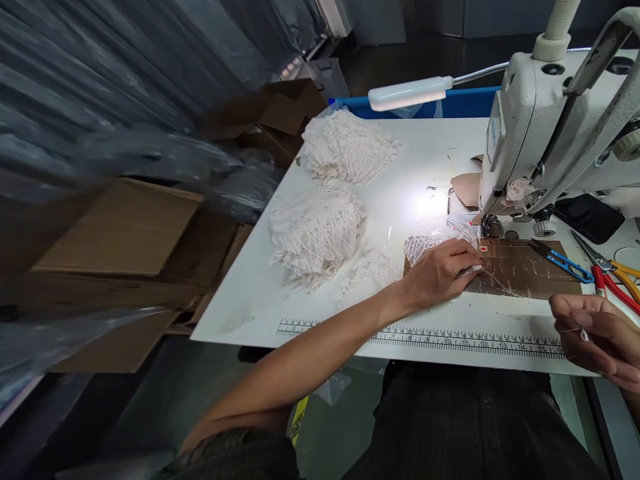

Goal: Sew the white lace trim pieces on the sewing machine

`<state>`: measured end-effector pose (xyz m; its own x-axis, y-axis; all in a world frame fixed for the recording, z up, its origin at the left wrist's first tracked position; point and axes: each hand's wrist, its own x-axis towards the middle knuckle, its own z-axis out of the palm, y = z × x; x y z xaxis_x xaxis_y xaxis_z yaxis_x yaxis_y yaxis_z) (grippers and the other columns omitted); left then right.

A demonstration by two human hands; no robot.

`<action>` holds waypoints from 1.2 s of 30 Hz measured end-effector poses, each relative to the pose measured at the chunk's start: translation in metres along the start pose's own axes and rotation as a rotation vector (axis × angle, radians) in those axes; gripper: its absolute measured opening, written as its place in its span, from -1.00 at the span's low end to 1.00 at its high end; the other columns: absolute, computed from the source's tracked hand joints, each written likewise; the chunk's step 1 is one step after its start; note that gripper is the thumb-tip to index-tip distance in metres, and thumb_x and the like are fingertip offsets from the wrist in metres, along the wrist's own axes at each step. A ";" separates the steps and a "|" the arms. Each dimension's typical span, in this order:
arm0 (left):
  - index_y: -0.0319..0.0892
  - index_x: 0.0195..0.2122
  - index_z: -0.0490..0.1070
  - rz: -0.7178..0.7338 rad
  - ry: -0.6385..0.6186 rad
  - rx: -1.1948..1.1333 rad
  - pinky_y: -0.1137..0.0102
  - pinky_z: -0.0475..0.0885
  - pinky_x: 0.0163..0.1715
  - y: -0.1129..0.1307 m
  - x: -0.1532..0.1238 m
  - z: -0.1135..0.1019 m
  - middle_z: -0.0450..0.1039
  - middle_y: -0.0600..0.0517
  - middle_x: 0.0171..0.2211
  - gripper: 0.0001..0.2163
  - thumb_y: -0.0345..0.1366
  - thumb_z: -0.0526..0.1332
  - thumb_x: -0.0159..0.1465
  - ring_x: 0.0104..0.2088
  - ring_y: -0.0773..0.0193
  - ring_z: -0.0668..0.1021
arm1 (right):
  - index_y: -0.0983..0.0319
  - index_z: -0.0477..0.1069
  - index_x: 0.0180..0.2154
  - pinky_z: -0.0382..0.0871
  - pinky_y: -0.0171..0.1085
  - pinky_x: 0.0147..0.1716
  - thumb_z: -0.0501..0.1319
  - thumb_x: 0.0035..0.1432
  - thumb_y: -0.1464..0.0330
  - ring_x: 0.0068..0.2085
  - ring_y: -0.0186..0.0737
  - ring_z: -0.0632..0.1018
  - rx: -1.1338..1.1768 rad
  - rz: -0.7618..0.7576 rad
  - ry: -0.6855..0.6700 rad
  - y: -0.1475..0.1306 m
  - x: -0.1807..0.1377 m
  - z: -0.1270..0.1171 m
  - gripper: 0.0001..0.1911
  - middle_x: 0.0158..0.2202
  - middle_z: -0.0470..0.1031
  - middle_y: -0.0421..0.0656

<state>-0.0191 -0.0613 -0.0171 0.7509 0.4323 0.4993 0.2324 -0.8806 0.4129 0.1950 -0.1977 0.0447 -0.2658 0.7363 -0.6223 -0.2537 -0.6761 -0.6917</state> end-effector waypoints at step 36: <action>-0.31 -0.25 0.52 -0.025 0.089 -0.190 0.42 0.60 -0.24 0.014 0.001 0.001 0.54 -0.06 -0.27 -0.87 -0.42 0.18 0.34 -0.25 0.37 0.58 | 0.25 0.36 -0.40 0.12 -0.40 -0.66 0.07 0.09 0.09 -0.59 -0.38 0.25 -0.934 -0.437 0.357 0.000 0.048 0.013 -0.65 -0.60 0.28 -0.20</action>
<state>-0.0147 -0.0734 -0.0111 0.6869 0.4767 0.5486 0.1238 -0.8205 0.5580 0.1702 -0.1623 0.0192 -0.0011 0.9753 -0.2210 0.5859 -0.1785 -0.7905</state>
